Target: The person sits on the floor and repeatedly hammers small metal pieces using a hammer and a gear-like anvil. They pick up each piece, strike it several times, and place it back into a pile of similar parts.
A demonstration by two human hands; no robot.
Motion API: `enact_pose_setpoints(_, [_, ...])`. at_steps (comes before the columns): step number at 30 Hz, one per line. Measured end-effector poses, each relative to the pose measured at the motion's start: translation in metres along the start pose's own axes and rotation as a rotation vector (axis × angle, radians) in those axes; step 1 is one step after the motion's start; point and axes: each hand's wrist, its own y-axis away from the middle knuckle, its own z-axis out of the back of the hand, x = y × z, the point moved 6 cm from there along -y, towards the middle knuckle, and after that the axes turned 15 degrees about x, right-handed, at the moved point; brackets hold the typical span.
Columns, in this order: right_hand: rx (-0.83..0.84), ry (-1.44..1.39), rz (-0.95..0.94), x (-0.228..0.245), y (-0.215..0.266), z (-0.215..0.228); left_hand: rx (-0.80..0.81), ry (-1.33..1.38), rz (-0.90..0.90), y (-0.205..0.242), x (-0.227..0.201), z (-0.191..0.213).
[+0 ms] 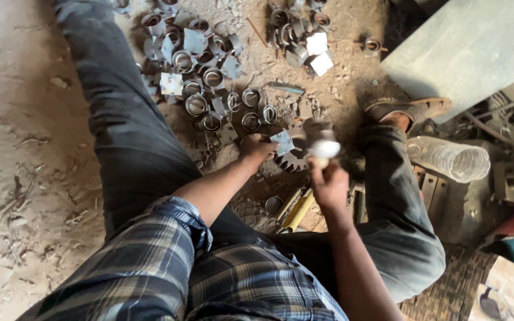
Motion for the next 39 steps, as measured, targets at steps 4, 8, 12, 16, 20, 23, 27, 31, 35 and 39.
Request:
enact_pose_setpoints(4, [0.344, 0.398, -0.593, -0.027, -0.005, -0.021, -0.112, -0.255, 0.134, 0.018, -0.014, 0.001])
enact_pose_setpoints(8, [0.242, 0.259, -0.577, -0.021, -0.008, -0.019, -0.119, -0.254, 0.148, 0.02, -0.024, 0.002])
enact_pose_setpoints(12, [0.198, 0.163, -0.539, -0.025, -0.004, -0.018, -0.049, -0.37, -0.113, 0.005, -0.036, 0.002])
enact_pose_setpoints(16, [0.195, -0.008, -0.518, -0.032, -0.003, -0.021, 0.05, -0.527, 0.072, -0.01, -0.024, 0.002])
enact_pose_setpoints(20, [0.162, -0.092, -0.498, -0.032, -0.001, -0.017, 0.08, -0.645, 0.167, -0.004, -0.016, 0.006])
enact_pose_setpoints(23, [0.049, -0.17, -0.295, -0.026, 0.0, 0.003, 0.102, -0.618, 0.141, 0.0, -0.018, 0.006])
enact_pose_setpoints(27, [-0.069, -0.296, 0.121, -0.016, 0.002, 0.021, 0.173, -0.301, 0.143, 0.003, -0.016, 0.001])
enact_pose_setpoints(31, [0.13, -0.048, -0.045, -0.034, -0.006, -0.006, 0.096, -0.451, 0.201, 0.005, -0.014, 0.005])
enact_pose_setpoints(35, [0.245, 0.207, -0.575, -0.065, -0.009, -0.02, 0.016, -0.702, 0.086, 0.0, -0.015, 0.005])
enact_pose_setpoints(39, [0.069, 0.5, -0.118, -0.028, -0.014, -0.012, -0.069, -0.509, 0.117, -0.003, 0.005, 0.016])
